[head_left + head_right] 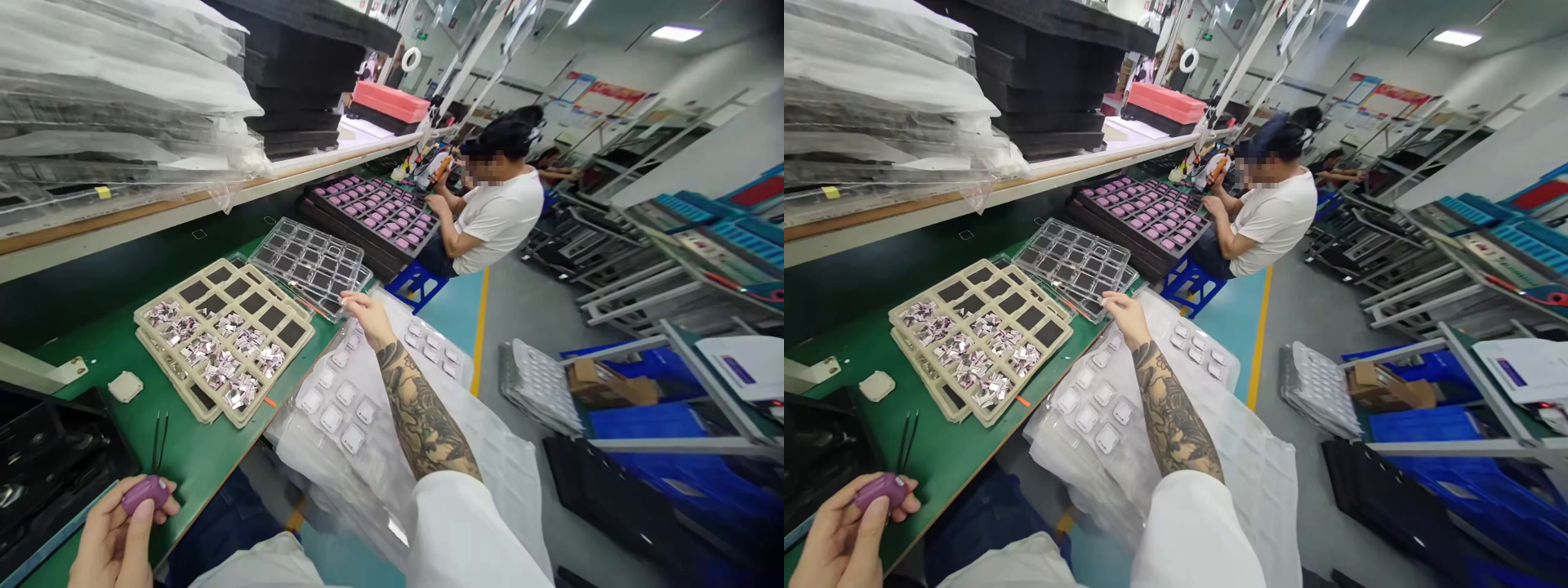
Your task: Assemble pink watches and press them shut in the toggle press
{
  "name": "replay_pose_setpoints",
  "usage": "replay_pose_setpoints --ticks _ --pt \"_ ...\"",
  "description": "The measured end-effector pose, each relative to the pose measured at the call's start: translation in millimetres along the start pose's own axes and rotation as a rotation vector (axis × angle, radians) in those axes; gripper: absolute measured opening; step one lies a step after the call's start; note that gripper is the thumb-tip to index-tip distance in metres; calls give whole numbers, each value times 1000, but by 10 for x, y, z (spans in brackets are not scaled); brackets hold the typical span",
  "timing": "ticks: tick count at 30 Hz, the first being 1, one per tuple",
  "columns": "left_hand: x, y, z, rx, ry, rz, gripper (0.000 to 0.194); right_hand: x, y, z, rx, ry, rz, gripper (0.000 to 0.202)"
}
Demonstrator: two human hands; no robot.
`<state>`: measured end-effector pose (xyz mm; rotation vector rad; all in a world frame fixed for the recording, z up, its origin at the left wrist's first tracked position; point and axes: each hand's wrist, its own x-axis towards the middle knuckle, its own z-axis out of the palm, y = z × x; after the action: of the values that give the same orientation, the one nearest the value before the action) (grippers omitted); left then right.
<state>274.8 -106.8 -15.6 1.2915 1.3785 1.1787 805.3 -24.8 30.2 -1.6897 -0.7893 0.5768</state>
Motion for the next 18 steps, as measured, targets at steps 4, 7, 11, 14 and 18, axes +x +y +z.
replay_pose_setpoints --ticks 4,7,11,14,18 --pt "22 3 -40 -11 -4 50 49 174 -219 48 104 47 74 53" --pt "5 85 -10 -45 19 79 46 275 -387 74 186 36 104 59" --pt "1 132 16 -57 33 81 45 246 -426 231 263 -59 168 53" --pt "12 131 17 -45 31 70 48 140 -324 455 298 -120 184 44" --pt "42 81 13 -19 41 45 56 45 -162 725 283 -116 127 37"
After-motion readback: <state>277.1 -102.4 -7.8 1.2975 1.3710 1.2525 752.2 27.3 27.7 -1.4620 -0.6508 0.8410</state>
